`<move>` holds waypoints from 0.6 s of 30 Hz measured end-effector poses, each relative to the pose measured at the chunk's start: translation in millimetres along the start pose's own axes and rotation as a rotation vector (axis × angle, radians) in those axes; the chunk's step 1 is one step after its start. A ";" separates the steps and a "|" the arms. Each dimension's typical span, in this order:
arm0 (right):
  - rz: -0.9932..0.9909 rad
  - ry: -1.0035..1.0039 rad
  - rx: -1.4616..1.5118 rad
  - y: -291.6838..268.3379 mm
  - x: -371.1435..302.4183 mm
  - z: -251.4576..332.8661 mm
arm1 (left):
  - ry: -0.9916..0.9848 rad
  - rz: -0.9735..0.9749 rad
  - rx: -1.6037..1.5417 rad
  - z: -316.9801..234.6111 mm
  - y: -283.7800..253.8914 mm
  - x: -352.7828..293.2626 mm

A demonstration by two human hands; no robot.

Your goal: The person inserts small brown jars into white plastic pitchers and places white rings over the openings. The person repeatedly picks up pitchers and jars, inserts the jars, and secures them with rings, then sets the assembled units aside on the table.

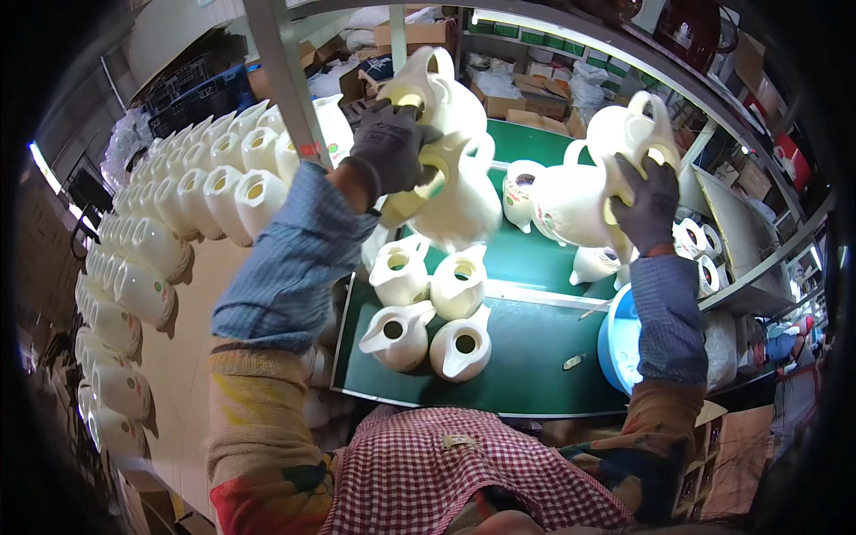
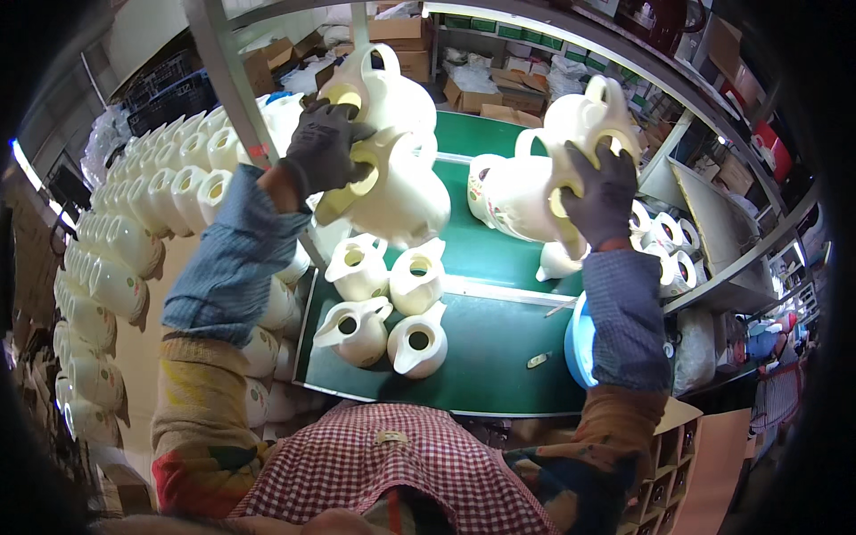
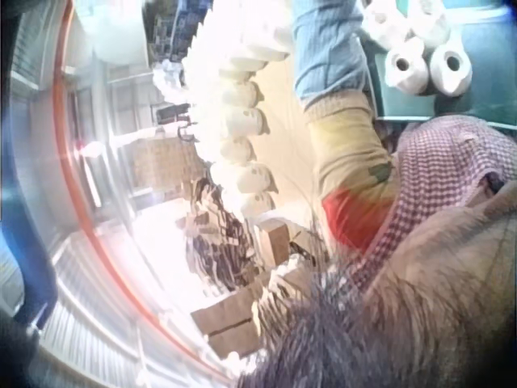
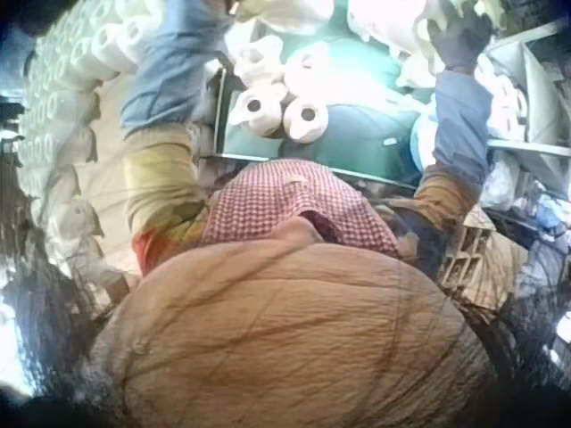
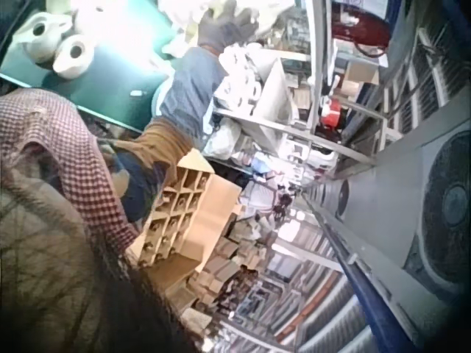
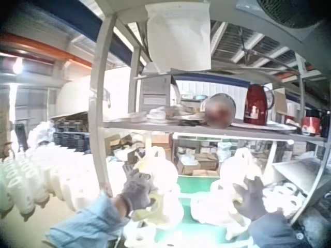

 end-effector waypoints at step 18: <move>0.815 -0.257 0.506 324.1 73.4 237.1 | -0.132 0.782 0.213 103.9 342.5 36.2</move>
Point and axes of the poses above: each hand's wrist, its own x-axis towards the middle knuckle, its own y-axis out of the palm, z = x × y, the point moved 4 cm from there along x, towards the middle knuckle, and after that the axes turned 10 degrees about -y, right-handed, at the moved point
